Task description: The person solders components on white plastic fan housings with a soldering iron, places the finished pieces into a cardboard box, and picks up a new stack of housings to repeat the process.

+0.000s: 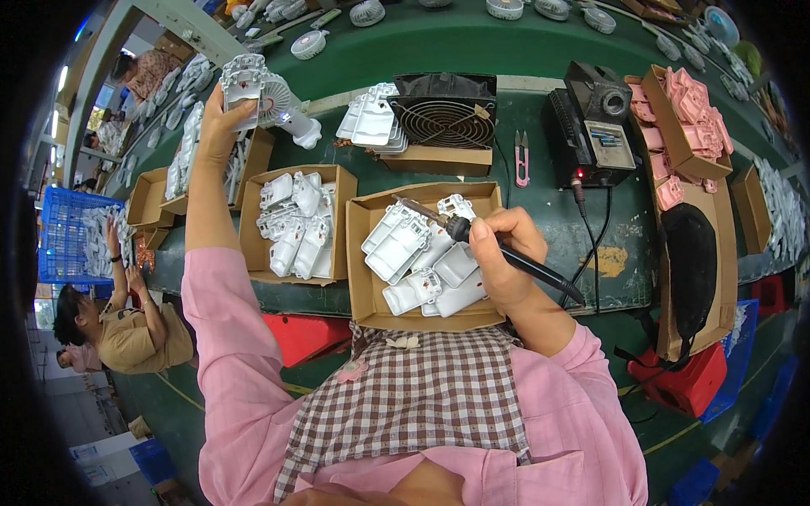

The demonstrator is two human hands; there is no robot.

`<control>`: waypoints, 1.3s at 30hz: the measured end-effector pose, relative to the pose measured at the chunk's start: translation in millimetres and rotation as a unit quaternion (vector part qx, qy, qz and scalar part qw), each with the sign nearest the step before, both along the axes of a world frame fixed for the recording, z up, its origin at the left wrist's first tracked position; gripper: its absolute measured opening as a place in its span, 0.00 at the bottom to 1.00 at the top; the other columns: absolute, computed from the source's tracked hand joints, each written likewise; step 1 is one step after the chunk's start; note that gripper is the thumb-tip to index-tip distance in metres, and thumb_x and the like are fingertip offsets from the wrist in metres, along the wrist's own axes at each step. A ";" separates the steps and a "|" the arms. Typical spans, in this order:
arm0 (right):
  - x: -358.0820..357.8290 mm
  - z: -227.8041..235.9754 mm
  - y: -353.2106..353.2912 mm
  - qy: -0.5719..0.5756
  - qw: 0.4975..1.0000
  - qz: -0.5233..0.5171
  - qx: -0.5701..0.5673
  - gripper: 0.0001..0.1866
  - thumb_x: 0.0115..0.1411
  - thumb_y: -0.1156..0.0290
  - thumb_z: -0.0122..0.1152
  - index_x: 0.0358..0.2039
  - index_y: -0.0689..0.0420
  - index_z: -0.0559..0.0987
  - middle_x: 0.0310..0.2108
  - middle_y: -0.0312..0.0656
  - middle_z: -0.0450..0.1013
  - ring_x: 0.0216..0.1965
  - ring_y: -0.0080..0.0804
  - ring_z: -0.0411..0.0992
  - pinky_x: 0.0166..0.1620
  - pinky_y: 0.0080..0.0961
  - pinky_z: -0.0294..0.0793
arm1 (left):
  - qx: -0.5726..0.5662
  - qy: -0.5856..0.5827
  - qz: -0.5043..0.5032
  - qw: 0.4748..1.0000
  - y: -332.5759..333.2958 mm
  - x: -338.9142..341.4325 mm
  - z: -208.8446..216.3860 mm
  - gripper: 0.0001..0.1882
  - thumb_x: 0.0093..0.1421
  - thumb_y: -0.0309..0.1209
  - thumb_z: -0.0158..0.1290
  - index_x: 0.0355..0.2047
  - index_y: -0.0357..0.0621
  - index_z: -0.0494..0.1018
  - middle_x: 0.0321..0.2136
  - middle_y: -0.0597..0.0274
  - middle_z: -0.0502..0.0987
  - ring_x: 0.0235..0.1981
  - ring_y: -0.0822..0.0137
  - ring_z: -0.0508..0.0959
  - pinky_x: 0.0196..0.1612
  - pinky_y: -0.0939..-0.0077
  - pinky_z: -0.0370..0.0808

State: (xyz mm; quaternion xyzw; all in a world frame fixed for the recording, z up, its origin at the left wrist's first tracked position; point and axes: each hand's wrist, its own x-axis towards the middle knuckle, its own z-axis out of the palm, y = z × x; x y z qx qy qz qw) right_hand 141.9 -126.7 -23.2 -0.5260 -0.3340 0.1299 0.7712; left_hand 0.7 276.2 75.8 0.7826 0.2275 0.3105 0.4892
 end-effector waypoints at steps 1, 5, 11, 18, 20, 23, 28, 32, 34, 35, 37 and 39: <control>-0.3 1.0 0.3 0.004 1.000 0.000 0.001 0.08 0.58 0.76 0.58 0.26 0.59 0.68 0.18 0.32 0.66 0.19 0.13 0.58 0.23 0.14 0.58 | -0.001 0.000 0.000 1.000 -0.1 -0.6 0.2 0.32 0.44 0.30 0.62 0.51 0.40 0.67 0.42 0.57 0.76 0.42 0.66 0.75 0.49 0.73 0.70; -0.8 2.2 0.4 0.013 1.000 -0.002 0.003 0.08 0.58 0.76 0.58 0.26 0.59 0.68 0.18 0.33 0.66 0.19 0.14 0.59 0.23 0.14 0.58 | -0.020 0.000 -0.005 1.000 1.7 -4.1 -1.1 0.33 0.43 0.32 0.63 0.51 0.40 0.67 0.43 0.57 0.76 0.43 0.65 0.76 0.50 0.72 0.69; 0.2 3.3 -0.4 0.002 1.000 -0.002 0.000 0.08 0.58 0.74 0.58 0.26 0.59 0.68 0.18 0.33 0.66 0.19 0.14 0.59 0.22 0.15 0.58 | -0.005 0.014 -0.001 1.000 2.9 -3.7 -2.0 0.34 0.42 0.33 0.63 0.51 0.40 0.67 0.43 0.57 0.76 0.44 0.64 0.76 0.50 0.71 0.70; -0.5 2.1 1.2 0.002 1.000 -0.002 0.002 0.09 0.58 0.74 0.58 0.26 0.59 0.68 0.18 0.33 0.66 0.18 0.14 0.59 0.22 0.15 0.58 | -0.004 0.002 -0.006 1.000 5.3 -3.1 -4.3 0.34 0.41 0.34 0.64 0.50 0.41 0.68 0.43 0.58 0.76 0.43 0.65 0.76 0.50 0.72 0.69; -0.8 0.6 1.4 0.014 1.000 -0.003 0.005 0.08 0.59 0.74 0.57 0.26 0.59 0.68 0.18 0.33 0.66 0.18 0.14 0.58 0.22 0.14 0.57 | -0.010 -0.007 -0.010 1.000 4.8 -6.0 -2.9 0.33 0.42 0.33 0.64 0.50 0.41 0.68 0.42 0.58 0.76 0.43 0.65 0.76 0.50 0.72 0.69; -0.9 0.7 1.2 0.016 1.000 0.002 0.012 0.07 0.59 0.75 0.56 0.26 0.60 0.67 0.18 0.34 0.66 0.18 0.14 0.58 0.22 0.14 0.57 | -0.029 -0.054 -0.010 0.998 2.7 -14.2 -1.3 0.32 0.43 0.33 0.63 0.50 0.40 0.67 0.41 0.57 0.75 0.42 0.66 0.76 0.50 0.72 0.70; -0.9 3.0 0.7 0.032 0.999 0.002 0.025 0.06 0.59 0.77 0.54 0.27 0.60 0.67 0.19 0.34 0.65 0.18 0.14 0.59 0.22 0.13 0.58 | -0.136 -0.196 -0.073 0.968 -40.7 -30.0 15.2 0.29 0.52 0.26 0.55 0.55 0.34 0.61 0.53 0.43 0.68 0.55 0.46 0.69 0.55 0.55 0.67; 2.9 -0.4 -2.0 0.032 0.999 -0.007 0.040 0.06 0.60 0.76 0.52 0.28 0.59 0.65 0.22 0.39 0.65 0.18 0.17 0.58 0.19 0.13 0.57 | -0.324 -0.301 -0.150 0.884 -118.2 -40.4 0.8 0.31 0.56 0.28 0.53 0.59 0.37 0.56 0.52 0.42 0.67 0.54 0.40 0.67 0.37 0.57 0.80; 2.4 0.6 -0.9 0.051 0.997 -0.013 0.058 0.06 0.60 0.77 0.52 0.28 0.60 0.66 0.21 0.37 0.65 0.18 0.16 0.59 0.21 0.13 0.59 | -0.382 -0.293 -0.172 0.859 -156.4 -37.0 -13.9 0.29 0.55 0.26 0.53 0.57 0.35 0.57 0.49 0.42 0.69 0.51 0.42 0.71 0.33 0.61 0.81; 1.7 0.5 -0.4 0.071 0.994 -0.019 0.077 0.05 0.60 0.78 0.53 0.28 0.60 0.67 0.20 0.36 0.66 0.18 0.15 0.60 0.22 0.14 0.60 | -0.394 -0.270 -0.175 0.861 -170.9 -32.8 -27.3 0.29 0.55 0.25 0.54 0.56 0.35 0.57 0.48 0.44 0.70 0.49 0.43 0.73 0.33 0.63 0.81; -1.8 1.7 0.6 0.064 0.994 -0.017 0.085 0.05 0.60 0.77 0.52 0.29 0.60 0.66 0.20 0.37 0.66 0.17 0.16 0.60 0.22 0.14 0.61 | -0.427 -0.229 -0.120 0.867 -204.1 -27.6 -47.4 0.30 0.52 0.22 0.57 0.54 0.35 0.58 0.45 0.46 0.72 0.47 0.47 0.75 0.34 0.64 0.81; -4.6 4.2 -1.0 0.045 0.994 -0.030 0.090 0.05 0.60 0.77 0.52 0.29 0.60 0.66 0.19 0.38 0.66 0.17 0.17 0.61 0.22 0.14 0.62 | -0.433 -0.162 -0.076 0.883 -227.7 -17.0 -62.9 0.29 0.50 0.20 0.59 0.51 0.37 0.60 0.42 0.50 0.73 0.41 0.59 0.77 0.39 0.69 0.78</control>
